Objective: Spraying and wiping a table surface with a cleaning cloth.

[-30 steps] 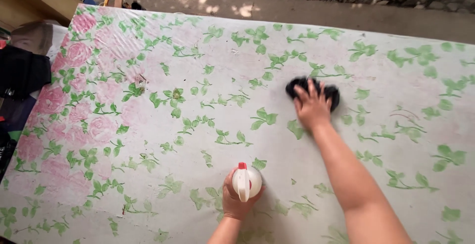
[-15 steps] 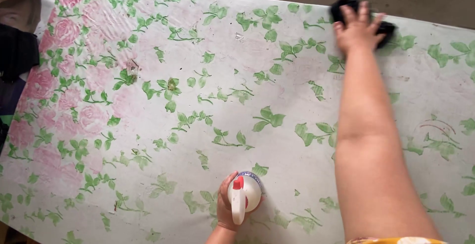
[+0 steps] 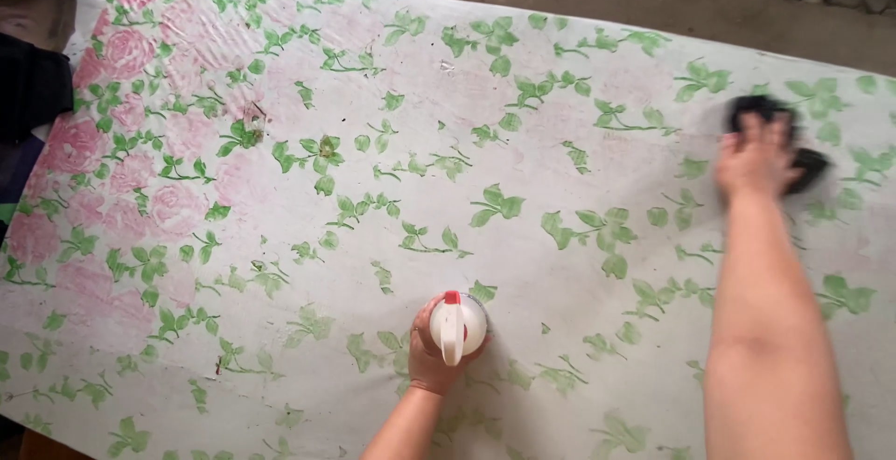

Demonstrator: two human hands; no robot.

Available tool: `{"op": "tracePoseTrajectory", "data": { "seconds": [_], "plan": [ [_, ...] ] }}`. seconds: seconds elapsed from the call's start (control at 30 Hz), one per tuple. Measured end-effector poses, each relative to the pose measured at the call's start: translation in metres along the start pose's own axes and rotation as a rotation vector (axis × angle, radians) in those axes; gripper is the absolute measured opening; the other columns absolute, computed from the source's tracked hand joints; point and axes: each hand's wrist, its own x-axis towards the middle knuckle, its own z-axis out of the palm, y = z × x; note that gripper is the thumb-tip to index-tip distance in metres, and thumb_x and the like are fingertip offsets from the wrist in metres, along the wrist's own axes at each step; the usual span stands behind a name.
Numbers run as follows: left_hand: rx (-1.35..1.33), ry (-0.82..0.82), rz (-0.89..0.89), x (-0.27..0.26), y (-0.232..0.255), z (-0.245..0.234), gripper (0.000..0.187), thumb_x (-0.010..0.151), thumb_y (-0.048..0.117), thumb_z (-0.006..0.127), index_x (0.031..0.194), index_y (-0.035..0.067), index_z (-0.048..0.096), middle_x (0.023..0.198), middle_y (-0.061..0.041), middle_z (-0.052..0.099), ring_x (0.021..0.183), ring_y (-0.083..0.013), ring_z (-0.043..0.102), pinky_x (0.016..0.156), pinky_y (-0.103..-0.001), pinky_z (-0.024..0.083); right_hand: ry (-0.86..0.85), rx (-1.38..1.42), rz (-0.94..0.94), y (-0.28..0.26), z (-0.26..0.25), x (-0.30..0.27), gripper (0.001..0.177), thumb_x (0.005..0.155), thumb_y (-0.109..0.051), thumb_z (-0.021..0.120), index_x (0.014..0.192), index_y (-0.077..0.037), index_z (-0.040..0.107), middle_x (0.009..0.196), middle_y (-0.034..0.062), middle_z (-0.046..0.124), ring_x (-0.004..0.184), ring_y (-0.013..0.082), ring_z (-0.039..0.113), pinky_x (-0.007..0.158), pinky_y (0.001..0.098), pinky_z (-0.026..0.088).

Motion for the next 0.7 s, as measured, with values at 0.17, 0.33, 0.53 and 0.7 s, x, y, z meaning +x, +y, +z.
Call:
{"op": "tracePoseTrajectory", "data": {
  "seconds": [0.17,0.33,0.53,0.7],
  "plan": [
    [0.041,0.008,-0.025,-0.012,-0.008,0.011,0.111,0.062,0.051,0.095,0.142,0.004,0.034,0.130,-0.018,0.057,0.114,-0.0387,0.061,0.100,-0.047,0.051,0.063,0.027,-0.474,-0.096,0.050,-0.109,0.040,0.099,-0.039,0.061,0.138,-0.035,0.063,0.174,0.0064,0.031,0.152,0.0467,0.029,0.113,0.0760,0.024],
    [0.029,-0.005,-0.125,-0.010,-0.008,0.013,0.114,0.055,0.053,0.096,0.141,0.007,0.038,0.127,-0.017,0.060,0.112,-0.0386,0.063,0.098,-0.047,0.052,-0.166,-0.050,-0.637,-0.189,0.058,-0.260,0.044,0.100,-0.047,0.050,0.143,-0.041,0.056,0.170,0.0014,0.025,0.154,0.0427,0.018,0.112,0.0730,0.023],
    [-0.087,-0.055,-0.192,-0.006,-0.005,0.000,0.118,0.048,0.055,0.096,0.140,0.010,0.036,0.129,-0.014,0.061,0.111,-0.0388,0.064,0.097,-0.047,0.052,-0.386,0.096,-0.684,-0.144,0.000,-0.328,0.050,0.095,-0.055,0.055,0.143,-0.042,0.055,0.167,-0.0028,0.030,0.154,0.0342,0.021,0.116,0.0639,0.023],
    [-0.712,-0.137,-0.184,0.009,-0.013,-0.019,0.133,0.058,0.060,0.097,0.154,0.008,0.021,0.139,-0.017,0.055,0.127,-0.0336,0.060,0.111,-0.044,0.049,-0.167,0.006,-0.386,-0.013,-0.022,-0.332,0.051,0.094,-0.059,0.054,0.143,-0.044,0.052,0.169,-0.0032,0.029,0.156,0.0334,0.024,0.118,0.0622,0.024]
  ]
}}
